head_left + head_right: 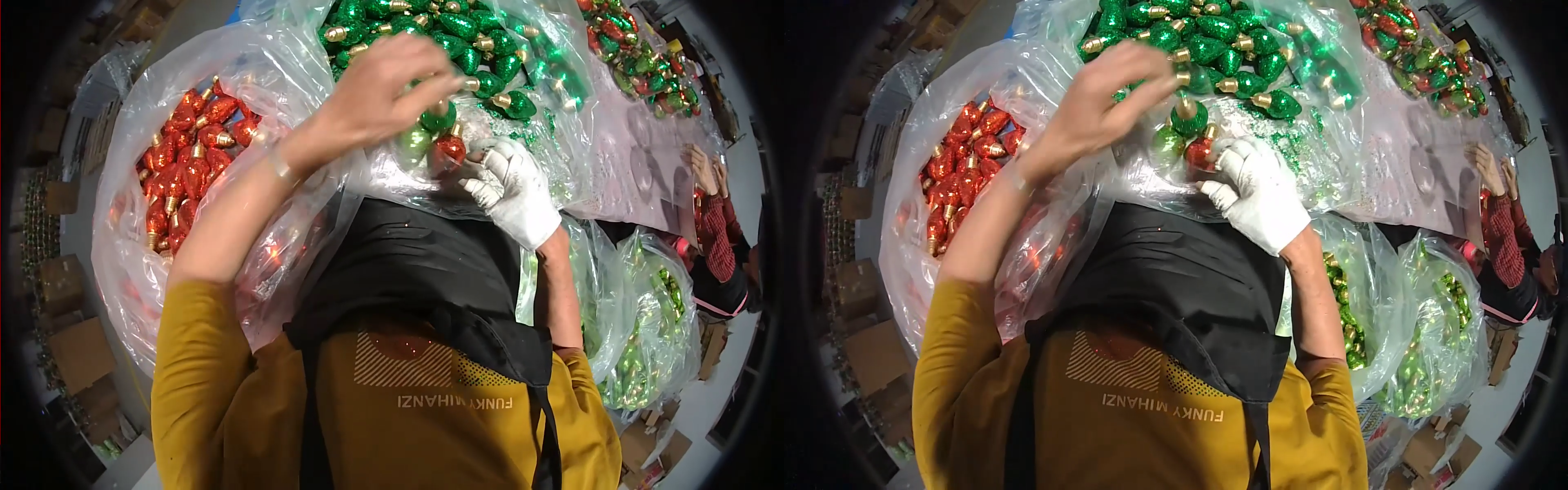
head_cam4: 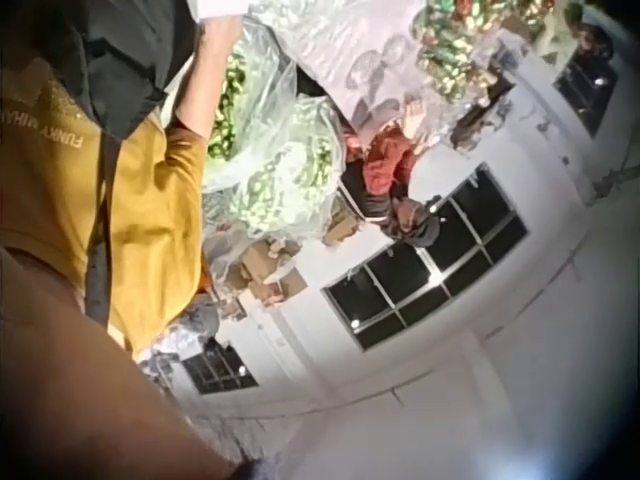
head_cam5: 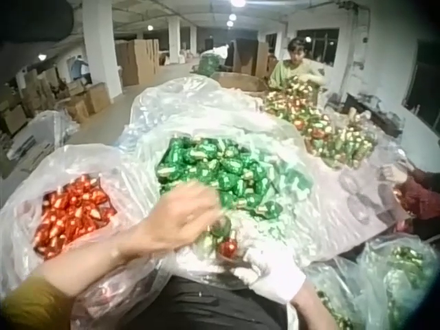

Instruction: Sorting red and green ornaments into separate plastic bags.

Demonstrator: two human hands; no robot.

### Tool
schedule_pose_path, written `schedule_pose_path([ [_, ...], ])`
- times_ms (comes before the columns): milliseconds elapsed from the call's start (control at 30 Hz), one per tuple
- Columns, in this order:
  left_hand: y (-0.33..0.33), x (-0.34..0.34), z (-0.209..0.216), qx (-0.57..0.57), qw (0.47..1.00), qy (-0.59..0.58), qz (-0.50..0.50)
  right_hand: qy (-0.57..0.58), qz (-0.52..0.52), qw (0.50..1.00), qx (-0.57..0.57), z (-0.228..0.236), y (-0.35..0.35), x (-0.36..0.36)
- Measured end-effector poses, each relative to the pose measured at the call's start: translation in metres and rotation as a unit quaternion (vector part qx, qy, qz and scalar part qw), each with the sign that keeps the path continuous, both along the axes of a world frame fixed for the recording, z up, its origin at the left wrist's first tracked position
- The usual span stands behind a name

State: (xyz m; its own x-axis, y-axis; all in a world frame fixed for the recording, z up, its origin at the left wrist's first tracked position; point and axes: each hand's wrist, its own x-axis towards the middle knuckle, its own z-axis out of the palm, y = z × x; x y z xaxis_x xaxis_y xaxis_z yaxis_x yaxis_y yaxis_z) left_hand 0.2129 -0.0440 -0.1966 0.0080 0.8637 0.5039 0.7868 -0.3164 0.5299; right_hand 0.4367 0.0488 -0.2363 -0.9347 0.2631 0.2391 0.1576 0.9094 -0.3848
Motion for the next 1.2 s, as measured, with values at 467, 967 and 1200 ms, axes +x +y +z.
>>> schedule_pose_path([
  [467, -0.049, -0.014, -0.030, -0.036, 0.985, 0.130, -0.109, 0.001, 0.024, 0.989, -0.143, 0.081, 0.005, -0.059],
  [967, -0.070, -0.024, -0.057, 0.005, 0.995, 0.089, -0.033, -0.357, 0.070, 0.913, 0.184, 0.014, -0.001, -0.139],
  [1200, -0.068, -0.027, -0.062, 0.022, 0.996, 0.067, -0.058, -0.349, 0.063, 0.919, 0.172, 0.027, -0.019, -0.153],
])
